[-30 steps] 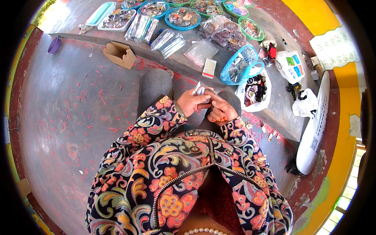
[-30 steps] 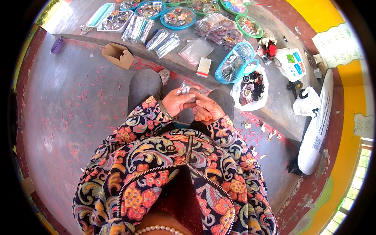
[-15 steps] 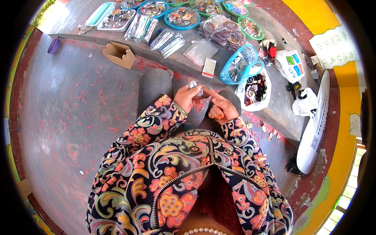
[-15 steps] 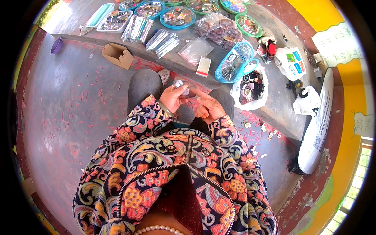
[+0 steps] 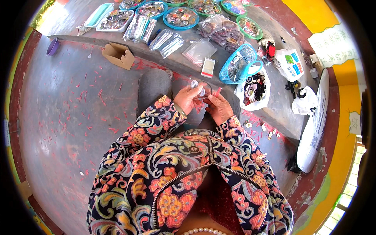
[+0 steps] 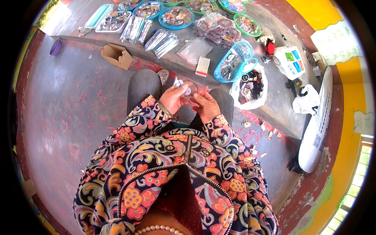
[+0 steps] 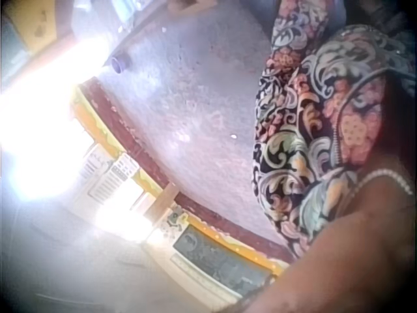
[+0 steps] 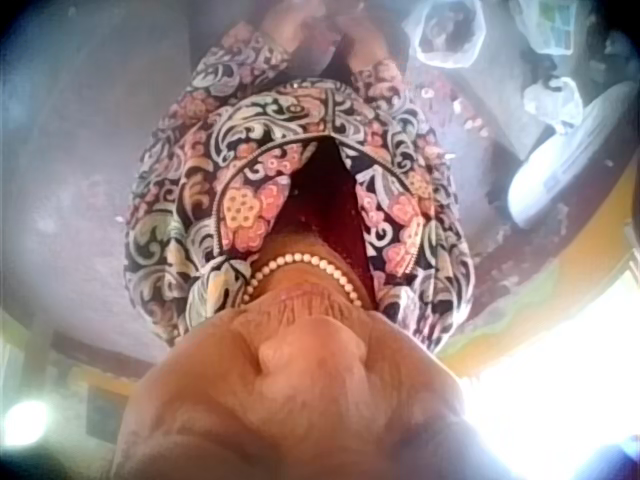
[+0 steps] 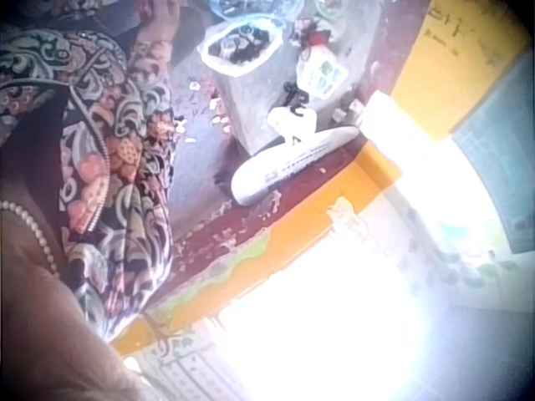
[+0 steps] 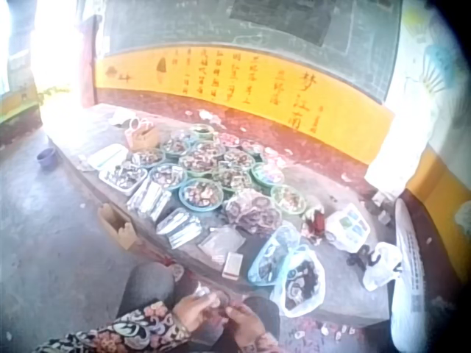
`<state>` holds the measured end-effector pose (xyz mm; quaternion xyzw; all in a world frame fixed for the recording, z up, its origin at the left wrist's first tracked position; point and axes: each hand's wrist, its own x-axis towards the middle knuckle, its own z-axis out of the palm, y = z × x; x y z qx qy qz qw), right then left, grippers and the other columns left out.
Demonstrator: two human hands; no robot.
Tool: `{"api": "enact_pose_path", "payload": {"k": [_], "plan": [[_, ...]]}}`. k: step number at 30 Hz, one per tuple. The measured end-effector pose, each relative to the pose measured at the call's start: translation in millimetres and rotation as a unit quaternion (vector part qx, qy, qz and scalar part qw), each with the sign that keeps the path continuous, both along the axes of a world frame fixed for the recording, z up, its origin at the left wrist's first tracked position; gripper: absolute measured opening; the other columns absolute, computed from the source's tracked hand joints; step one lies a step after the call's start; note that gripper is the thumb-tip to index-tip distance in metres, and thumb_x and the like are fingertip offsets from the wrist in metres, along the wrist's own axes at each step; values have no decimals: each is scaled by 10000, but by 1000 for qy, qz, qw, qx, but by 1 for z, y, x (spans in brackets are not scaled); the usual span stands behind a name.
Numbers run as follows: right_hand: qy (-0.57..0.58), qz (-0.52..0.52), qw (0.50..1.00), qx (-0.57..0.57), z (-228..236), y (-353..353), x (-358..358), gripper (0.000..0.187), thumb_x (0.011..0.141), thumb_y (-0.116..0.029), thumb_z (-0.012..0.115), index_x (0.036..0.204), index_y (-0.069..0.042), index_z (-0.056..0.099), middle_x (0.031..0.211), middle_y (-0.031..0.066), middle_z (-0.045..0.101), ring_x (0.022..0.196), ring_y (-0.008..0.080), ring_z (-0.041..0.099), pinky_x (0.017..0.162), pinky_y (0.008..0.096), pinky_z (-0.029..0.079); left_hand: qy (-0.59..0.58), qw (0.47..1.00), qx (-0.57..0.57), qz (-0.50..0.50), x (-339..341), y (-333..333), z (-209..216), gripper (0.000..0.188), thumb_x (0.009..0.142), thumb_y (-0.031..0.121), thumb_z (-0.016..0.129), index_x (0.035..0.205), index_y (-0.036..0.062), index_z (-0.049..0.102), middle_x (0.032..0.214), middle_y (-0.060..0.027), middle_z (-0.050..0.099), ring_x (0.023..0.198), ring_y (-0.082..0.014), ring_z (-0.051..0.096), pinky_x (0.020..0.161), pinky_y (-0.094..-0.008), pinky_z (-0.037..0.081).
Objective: The person sits on the floor and assembles keychains by hand. They pick up small metal rings and plastic charms, link them together, and place the finished items into a blue basket. The person also handles small plastic bags and a box of components during the process.
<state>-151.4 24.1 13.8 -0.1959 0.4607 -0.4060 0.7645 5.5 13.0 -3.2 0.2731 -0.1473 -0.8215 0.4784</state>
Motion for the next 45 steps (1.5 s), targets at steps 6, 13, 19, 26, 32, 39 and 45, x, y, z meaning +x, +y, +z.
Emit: {"api": "enact_pose_path", "payload": {"k": [6, 13, 19, 26, 32, 39, 45], "plan": [[38, -58, 997, -41, -13, -3, -12, 68, 765, -101, 603, 814, -137, 573, 818, -6, 612, 748, 139, 574, 596, 260, 415, -24, 999, -22, -14, 0, 2, -4, 225, 846, 170, 507, 1034, 48, 532, 865, -12, 579, 710, -100, 552, 570, -230, 451], [56, -106, 989, -91, -3, -12, -24, 71, 763, -54, 579, 812, -88, 539, 780, 37, 617, 700, 128, 591, 536, 212, 413, -118, 989, -78, -44, 2, 1, -13, 180, 803, 83, 530, 972, 28, 558, 849, -30, 605, 689, -88, 550, 540, -202, 397], [68, -154, 977, -129, 9, -16, -28, 142, 745, -7, 592, 864, -62, 539, 785, 61, 614, 652, 106, 564, 527, 195, 407, -154, 966, -95, -185, -3, 0, -19, 244, 754, 40, 561, 997, 20, 555, 895, -45, 605, 778, -102, 559, 600, -191, 388], [170, -57, 960, -215, 5, -11, -22, 144, 750, 14, 588, 888, -22, 569, 775, 34, 609, 659, 79, 548, 562, 188, 415, -128, 984, -87, -91, -2, 4, 3, 265, 808, 103, 542, 1063, 31, 534, 1013, -58, 565, 841, -94, 542, 641, -201, 433], [160, -7, 969, -189, 16, -5, -9, 136, 747, 13, 599, 882, 15, 581, 773, 46, 603, 680, 89, 549, 596, 199, 445, -87, 992, -49, -77, -3, 3, -15, 252, 856, 114, 483, 1073, -11, 515, 1008, -85, 570, 868, -143, 571, 706, -232, 491], [170, -14, 974, -147, 7, -5, -15, 93, 758, -74, 619, 835, -24, 608, 745, 6, 605, 633, 61, 524, 536, 183, 385, -56, 996, -31, -58, -4, 3, -2, 243, 863, 108, 465, 1055, -34, 514, 994, -118, 578, 894, -184, 581, 716, -251, 501], [148, -33, 981, -124, 7, -3, -15, 94, 770, -124, 615, 828, -50, 616, 742, -8, 600, 633, 67, 514, 548, 204, 380, -45, 997, -14, -63, -3, 1, -17, 215, 861, 111, 469, 1013, -30, 525, 979, -123, 582, 880, -189, 586, 699, -252, 504]]}}
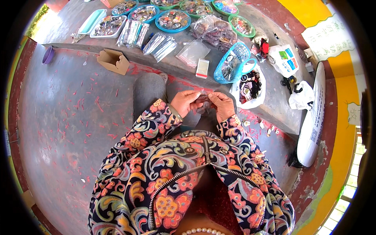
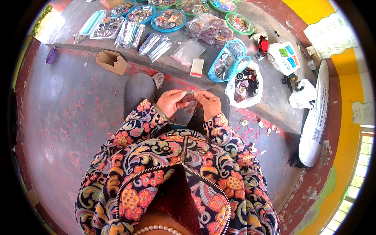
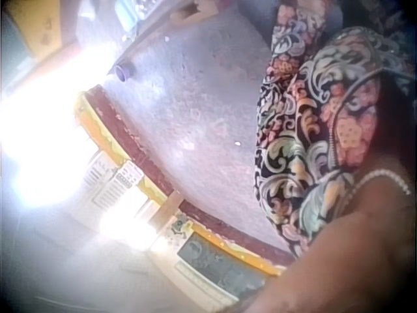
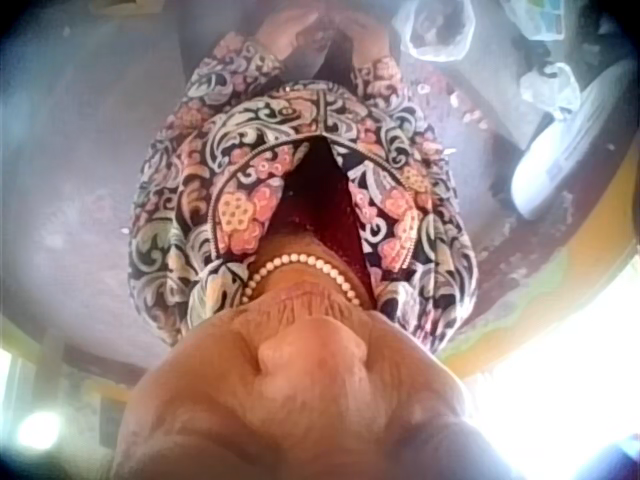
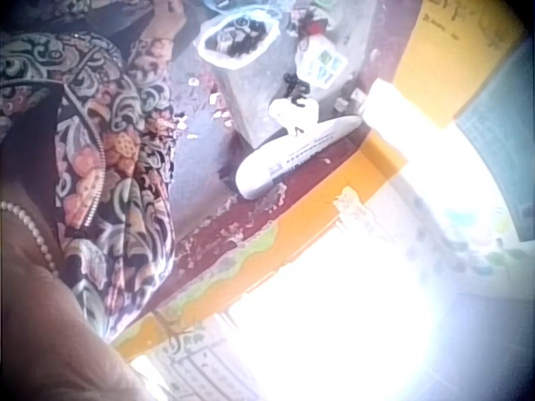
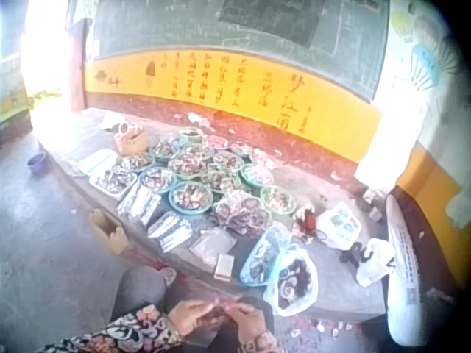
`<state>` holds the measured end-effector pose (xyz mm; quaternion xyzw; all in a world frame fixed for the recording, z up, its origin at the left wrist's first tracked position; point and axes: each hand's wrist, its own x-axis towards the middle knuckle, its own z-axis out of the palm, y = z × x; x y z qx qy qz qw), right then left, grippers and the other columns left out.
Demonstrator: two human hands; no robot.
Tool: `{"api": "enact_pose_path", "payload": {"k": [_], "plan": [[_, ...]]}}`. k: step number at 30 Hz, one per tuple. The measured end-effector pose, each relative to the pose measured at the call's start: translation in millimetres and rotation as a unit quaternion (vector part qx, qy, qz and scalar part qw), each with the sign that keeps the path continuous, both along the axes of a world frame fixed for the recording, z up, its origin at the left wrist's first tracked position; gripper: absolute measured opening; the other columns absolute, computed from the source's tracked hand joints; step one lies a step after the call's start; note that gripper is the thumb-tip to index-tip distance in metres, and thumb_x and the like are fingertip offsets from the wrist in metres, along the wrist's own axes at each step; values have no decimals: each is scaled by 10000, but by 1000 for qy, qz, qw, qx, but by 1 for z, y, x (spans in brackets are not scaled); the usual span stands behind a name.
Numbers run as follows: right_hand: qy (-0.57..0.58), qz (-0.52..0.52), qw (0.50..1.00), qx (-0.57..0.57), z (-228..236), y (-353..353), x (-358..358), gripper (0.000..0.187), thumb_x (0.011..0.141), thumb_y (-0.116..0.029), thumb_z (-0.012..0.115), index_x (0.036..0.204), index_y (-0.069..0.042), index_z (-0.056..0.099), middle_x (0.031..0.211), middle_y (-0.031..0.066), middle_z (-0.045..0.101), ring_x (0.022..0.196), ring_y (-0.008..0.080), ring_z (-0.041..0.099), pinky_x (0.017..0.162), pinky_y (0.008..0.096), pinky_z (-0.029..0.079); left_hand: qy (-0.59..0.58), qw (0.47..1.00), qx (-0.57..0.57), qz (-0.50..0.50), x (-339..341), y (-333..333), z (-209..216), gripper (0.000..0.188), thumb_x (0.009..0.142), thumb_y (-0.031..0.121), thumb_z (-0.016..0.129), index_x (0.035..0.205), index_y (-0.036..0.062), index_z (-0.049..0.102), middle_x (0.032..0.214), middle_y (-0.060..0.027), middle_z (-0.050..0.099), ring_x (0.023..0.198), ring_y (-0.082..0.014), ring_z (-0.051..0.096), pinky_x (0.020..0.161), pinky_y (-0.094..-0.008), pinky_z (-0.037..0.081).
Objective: The person sits on the floor and assembles keychains by hand. They pick up small metal rings and plastic charms, link them together, and place the finished items into a blue basket. The person also handles small plastic bags and a box of components during the process.
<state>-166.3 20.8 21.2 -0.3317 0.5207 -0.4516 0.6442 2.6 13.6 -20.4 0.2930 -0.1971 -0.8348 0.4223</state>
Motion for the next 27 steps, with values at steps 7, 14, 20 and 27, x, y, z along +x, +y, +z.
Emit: {"api": "enact_pose_path", "payload": {"k": [7, 14, 20, 27], "plan": [[61, 4, 998, -17, -1, 0, 3, 114, 776, -130, 608, 846, -40, 614, 762, -5, 600, 644, 67, 516, 528, 185, 375, -9, 999, 8, 31, -1, 0, 0, 199, 855, 122, 484, 987, -18, 535, 941, -113, 588, 850, -181, 591, 676, -255, 507], [21, 6, 1000, 15, -9, -1, -2, 120, 789, -107, 587, 877, -25, 591, 794, 12, 600, 683, 82, 545, 544, 193, 420, 1, 1000, 15, 22, 0, 0, -3, 180, 850, 105, 492, 967, -22, 543, 935, -111, 583, 837, -173, 589, 675, -247, 508], [21, 8, 1000, 15, -11, -2, -3, 112, 801, -81, 564, 862, 13, 575, 811, 47, 589, 714, 118, 567, 621, 228, 481, -8, 999, 18, 37, -1, 1, -1, 185, 846, 90, 496, 956, -53, 536, 941, -130, 576, 849, -189, 584, 733, -267, 506], [14, 15, 1000, 16, -14, -2, -4, 110, 799, -82, 570, 859, 11, 577, 800, 45, 587, 714, 117, 563, 625, 221, 476, -35, 999, 2, 23, -2, 1, -1, 199, 837, 74, 507, 984, -55, 540, 955, -128, 576, 872, -182, 575, 771, -265, 490]]}}
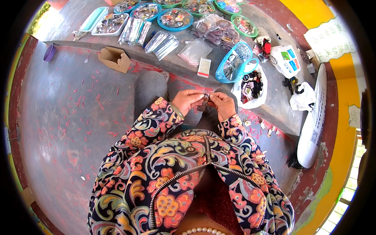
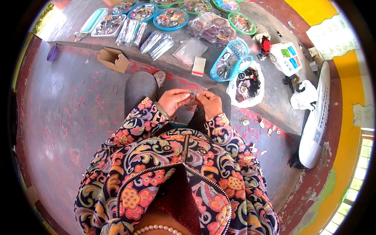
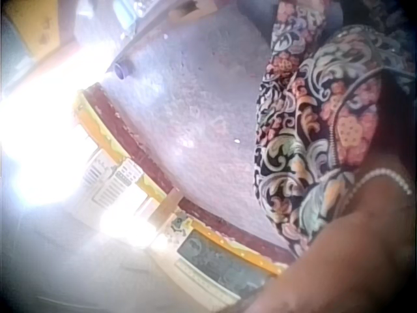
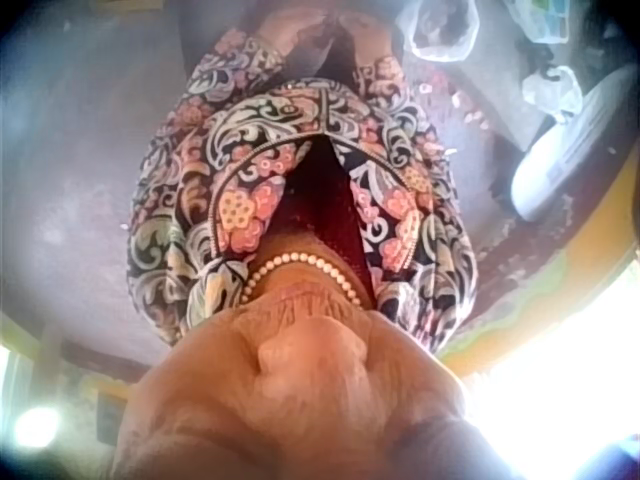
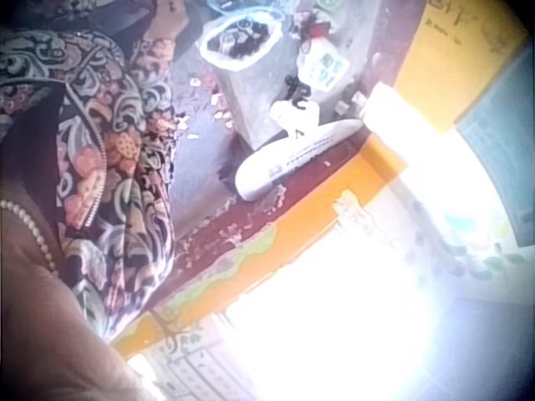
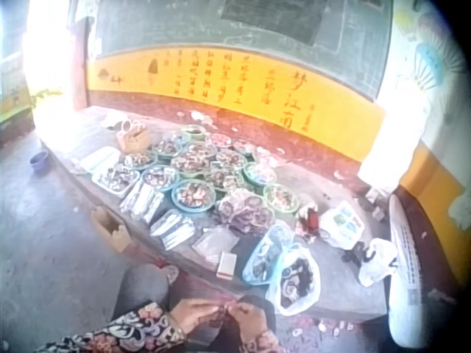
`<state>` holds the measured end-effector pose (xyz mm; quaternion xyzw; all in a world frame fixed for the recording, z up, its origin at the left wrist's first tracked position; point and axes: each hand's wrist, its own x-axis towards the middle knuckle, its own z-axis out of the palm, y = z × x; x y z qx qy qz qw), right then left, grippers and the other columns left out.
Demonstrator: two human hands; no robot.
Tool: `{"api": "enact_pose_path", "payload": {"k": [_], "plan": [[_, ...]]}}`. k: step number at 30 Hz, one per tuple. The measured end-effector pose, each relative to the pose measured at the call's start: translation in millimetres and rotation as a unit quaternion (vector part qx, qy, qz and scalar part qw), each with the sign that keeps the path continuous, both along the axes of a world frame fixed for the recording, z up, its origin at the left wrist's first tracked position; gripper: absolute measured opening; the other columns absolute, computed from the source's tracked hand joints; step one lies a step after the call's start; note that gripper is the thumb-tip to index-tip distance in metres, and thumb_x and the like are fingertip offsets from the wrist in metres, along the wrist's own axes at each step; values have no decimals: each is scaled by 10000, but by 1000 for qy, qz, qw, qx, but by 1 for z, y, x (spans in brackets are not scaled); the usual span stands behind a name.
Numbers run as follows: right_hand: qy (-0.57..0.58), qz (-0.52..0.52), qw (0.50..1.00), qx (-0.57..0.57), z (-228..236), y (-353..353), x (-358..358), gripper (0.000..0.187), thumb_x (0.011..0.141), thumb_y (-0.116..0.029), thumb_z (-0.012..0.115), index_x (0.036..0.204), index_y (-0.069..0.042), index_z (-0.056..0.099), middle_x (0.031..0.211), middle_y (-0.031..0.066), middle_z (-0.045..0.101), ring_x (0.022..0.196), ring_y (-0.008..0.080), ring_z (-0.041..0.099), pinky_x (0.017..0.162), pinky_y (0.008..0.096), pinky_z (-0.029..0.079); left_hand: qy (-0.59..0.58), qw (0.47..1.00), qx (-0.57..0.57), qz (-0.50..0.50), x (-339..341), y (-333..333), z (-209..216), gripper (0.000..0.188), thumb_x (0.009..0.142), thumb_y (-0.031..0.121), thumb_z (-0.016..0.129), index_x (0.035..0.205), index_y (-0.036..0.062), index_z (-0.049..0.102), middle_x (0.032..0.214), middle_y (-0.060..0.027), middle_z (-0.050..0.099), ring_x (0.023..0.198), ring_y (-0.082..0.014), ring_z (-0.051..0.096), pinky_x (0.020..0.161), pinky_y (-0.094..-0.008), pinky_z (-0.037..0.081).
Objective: The person sits on the floor and assembles keychains by hand. They pick up small metal rings and plastic charms, link them together, and place the finished items into a blue basket. The person also handles small plastic bags and a box of components during the process.
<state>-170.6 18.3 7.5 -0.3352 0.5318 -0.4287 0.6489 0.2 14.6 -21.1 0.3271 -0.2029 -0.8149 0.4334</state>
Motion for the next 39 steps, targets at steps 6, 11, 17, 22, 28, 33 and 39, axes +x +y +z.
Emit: {"api": "enact_pose_path", "payload": {"k": [6, 11, 17, 22, 28, 33, 39], "plan": [[0, 7, 1000, -7, 7, 2, 5, 114, 795, -92, 577, 862, -1, 591, 798, 50, 603, 703, 115, 562, 624, 225, 458, -3, 999, 32, -11, 1, -1, 0, 200, 821, 54, 525, 991, -49, 551, 962, -115, 582, 852, -158, 576, 758, -237, 486], [-92, -16, 995, 33, 9, 4, 7, 119, 796, -104, 578, 857, -4, 599, 785, 55, 615, 690, 121, 567, 622, 232, 453, 15, 999, 36, 8, 3, 0, 2, 197, 815, 45, 530, 983, -54, 552, 967, -118, 582, 840, -152, 576, 756, -227, 484], [-98, -20, 994, 38, 2, 3, 4, 113, 799, -120, 576, 838, -15, 591, 770, 50, 610, 676, 121, 566, 615, 230, 453, 26, 999, 36, 17, 1, -2, 0, 196, 821, 44, 519, 982, -66, 543, 974, -134, 575, 865, -173, 576, 775, -244, 484], [-63, -15, 998, 25, 2, 3, 4, 123, 804, -162, 577, 808, -39, 579, 743, 35, 599, 658, 115, 559, 602, 229, 448, 28, 999, 37, 22, 2, -1, 1, 198, 831, 50, 506, 981, -76, 527, 978, -148, 566, 891, -206, 572, 789, -269, 487], [-64, -23, 997, 47, -3, 4, 3, 126, 811, -190, 571, 802, -64, 575, 716, 7, 578, 648, 105, 547, 592, 226, 442, 41, 999, 19, 17, 1, 0, 3, 197, 841, 60, 493, 970, -86, 522, 985, -152, 558, 897, -209, 568, 801, -289, 488], [-72, -26, 993, 84, -12, 2, -1, 112, 822, -188, 553, 805, -78, 572, 714, -11, 566, 646, 94, 538, 590, 224, 439, 44, 999, 19, 11, -1, -2, -8, 199, 845, 64, 487, 968, -89, 522, 993, -149, 556, 908, -207, 563, 813, -294, 483], [223, -60, 971, -64, -16, -7, -6, 89, 791, -108, 551, 826, -50, 609, 744, 29, 591, 673, 139, 572, 592, 251, 446, -13, 999, 2, 49, -4, 0, -8, 213, 851, 85, 485, 975, -84, 518, 911, -123, 572, 803, -163, 583, 704, -237, 494]]}}
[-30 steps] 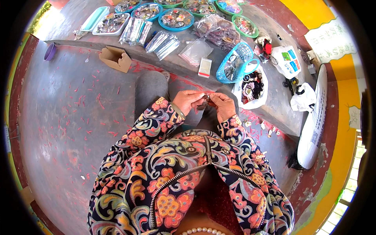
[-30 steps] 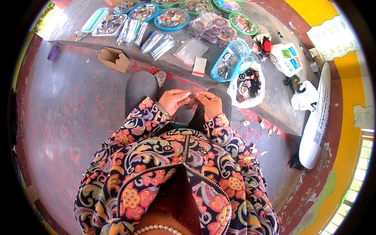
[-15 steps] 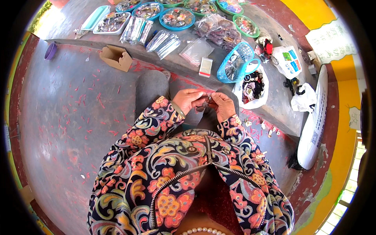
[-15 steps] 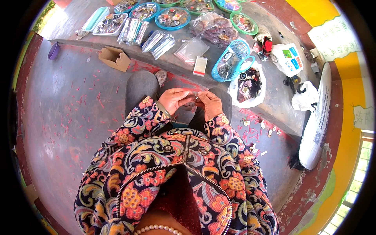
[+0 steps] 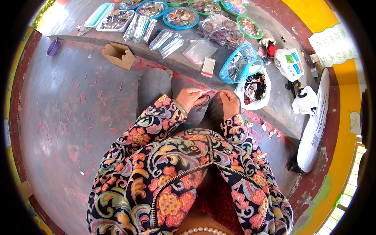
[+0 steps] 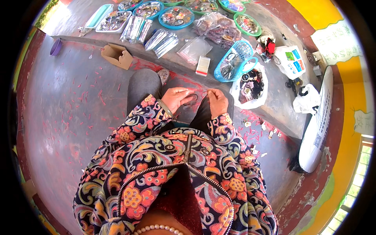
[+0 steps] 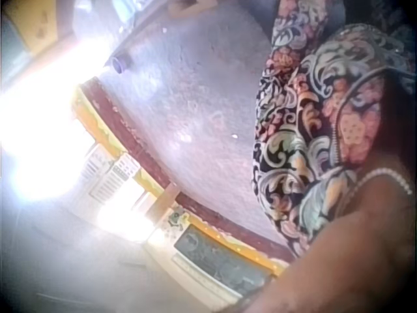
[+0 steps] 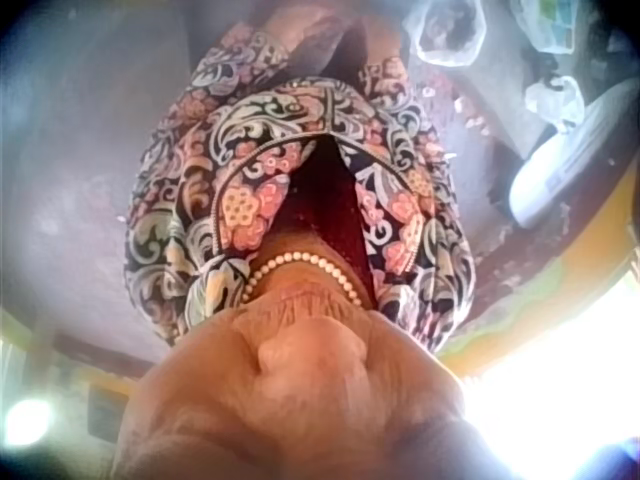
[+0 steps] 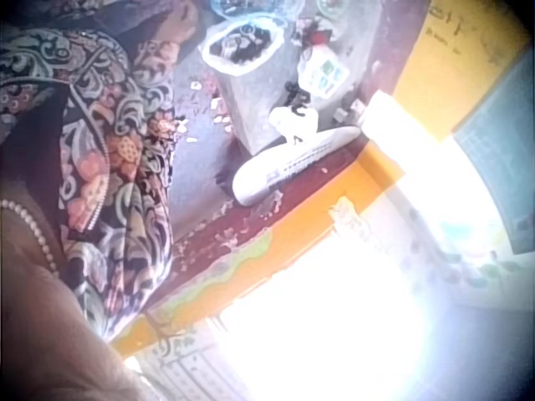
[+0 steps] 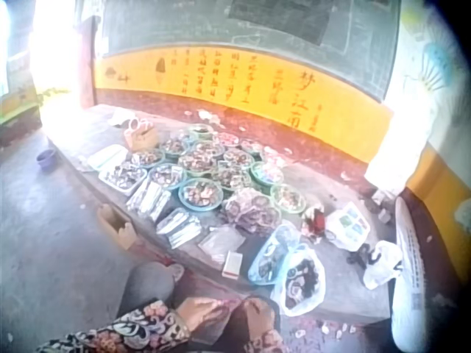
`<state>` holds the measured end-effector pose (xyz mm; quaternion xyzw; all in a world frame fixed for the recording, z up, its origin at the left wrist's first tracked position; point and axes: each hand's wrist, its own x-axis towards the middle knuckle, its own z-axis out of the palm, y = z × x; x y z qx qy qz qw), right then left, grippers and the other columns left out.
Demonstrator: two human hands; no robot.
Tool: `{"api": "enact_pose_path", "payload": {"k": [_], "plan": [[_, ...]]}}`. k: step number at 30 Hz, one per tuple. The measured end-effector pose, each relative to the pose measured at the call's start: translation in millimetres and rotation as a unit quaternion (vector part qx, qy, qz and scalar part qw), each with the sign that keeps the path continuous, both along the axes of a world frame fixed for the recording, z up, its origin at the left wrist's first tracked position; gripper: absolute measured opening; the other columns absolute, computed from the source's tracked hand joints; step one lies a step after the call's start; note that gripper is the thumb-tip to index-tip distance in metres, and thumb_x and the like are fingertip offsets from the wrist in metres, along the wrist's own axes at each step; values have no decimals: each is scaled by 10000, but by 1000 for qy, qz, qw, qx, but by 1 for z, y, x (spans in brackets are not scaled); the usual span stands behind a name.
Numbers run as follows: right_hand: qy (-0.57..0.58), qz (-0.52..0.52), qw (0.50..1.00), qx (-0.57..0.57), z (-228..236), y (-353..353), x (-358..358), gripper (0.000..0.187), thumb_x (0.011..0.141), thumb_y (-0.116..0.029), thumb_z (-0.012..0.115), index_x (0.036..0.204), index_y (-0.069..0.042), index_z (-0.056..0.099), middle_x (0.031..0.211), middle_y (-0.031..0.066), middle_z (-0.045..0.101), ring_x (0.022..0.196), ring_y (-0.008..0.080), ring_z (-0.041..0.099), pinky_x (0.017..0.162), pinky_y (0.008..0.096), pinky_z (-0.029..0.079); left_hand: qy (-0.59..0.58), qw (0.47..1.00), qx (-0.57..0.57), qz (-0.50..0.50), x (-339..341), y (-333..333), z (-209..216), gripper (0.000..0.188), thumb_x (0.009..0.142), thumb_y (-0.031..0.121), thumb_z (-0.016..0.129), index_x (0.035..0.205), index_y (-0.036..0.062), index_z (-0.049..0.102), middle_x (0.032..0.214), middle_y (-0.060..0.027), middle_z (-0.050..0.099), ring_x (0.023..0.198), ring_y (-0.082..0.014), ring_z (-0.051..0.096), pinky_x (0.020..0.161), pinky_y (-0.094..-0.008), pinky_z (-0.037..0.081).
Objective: The person sits on the floor and assembles keychains by hand. They pick up small metal rings and plastic charms, link them together, and place the finished items into a blue basket. The person also handles small plastic bags and a box of components during the process.
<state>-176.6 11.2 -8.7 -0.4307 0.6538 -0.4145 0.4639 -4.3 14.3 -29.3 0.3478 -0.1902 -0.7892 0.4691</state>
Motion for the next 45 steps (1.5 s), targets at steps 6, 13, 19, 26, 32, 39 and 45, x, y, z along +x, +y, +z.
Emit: {"api": "enact_pose_path", "payload": {"k": [6, 13, 19, 26, 32, 39, 45], "plan": [[312, 149, 875, -339, 43, 6, 30, 94, 694, -88, 591, 782, -91, 625, 784, 60, 586, 753, 235, 555, 648, 316, 418, -110, 993, -44, -29, -3, 0, 1, 189, 848, 74, 468, 940, -59, 566, 825, -84, 597, 718, -116, 573, 634, -204, 450], [398, 196, 825, -349, 37, 8, 35, 88, 688, -119, 579, 770, -106, 609, 760, 46, 571, 779, 233, 539, 701, 348, 388, -299, 922, -246, -30, -2, 3, -6, 176, 795, 110, 518, 897, -10, 596, 688, -125, 603, 610, -158, 573, 574, -280, 439], [447, 228, 788, -357, 43, 9, 34, 78, 688, -109, 585, 760, -98, 610, 768, 41, 579, 755, 229, 543, 703, 339, 388, -428, 835, -338, -69, 3, 4, 8, 212, 785, 105, 507, 962, 7, 570, 795, -177, 597, 726, -230, 601, 656, -299, 446], [481, 249, 761, -356, 42, 8, 34, 38, 675, -97, 571, 713, -92, 573, 742, 46, 564, 726, 235, 528, 685, 348, 381, -460, 787, -405, -70, 1, 4, 11, 146, 759, 109, 489, 844, 30, 577, 724, -188, 559, 696, -354, 537, 589, -396, 413], [427, 208, 821, -317, 35, 11, 34, 51, 642, -82, 578, 692, -90, 567, 728, 46, 558, 731, 244, 525, 669, 347, 384, -465, 768, -436, -63, 0, 4, 2, 134, 757, 73, 491, 849, 26, 577, 711, -173, 566, 679, -337, 550, 585, -366, 429], [441, 216, 813, -315, 36, 10, 32, 41, 634, -99, 569, 665, -92, 544, 704, 52, 543, 718, 254, 522, 622, 364, 379, -476, 749, -456, -64, -1, 4, -3, 139, 753, 74, 492, 855, 30, 576, 699, -163, 569, 668, -335, 548, 575, -381, 425], [425, 202, 826, -310, 35, 9, 33, 64, 614, -83, 585, 677, -84, 570, 694, 56, 549, 700, 253, 521, 625, 351, 389, -473, 752, -457, -46, -2, 6, -3, 124, 749, 57, 491, 833, 26, 577, 677, -173, 556, 648, -343, 543, 565, -369, 426]]}}
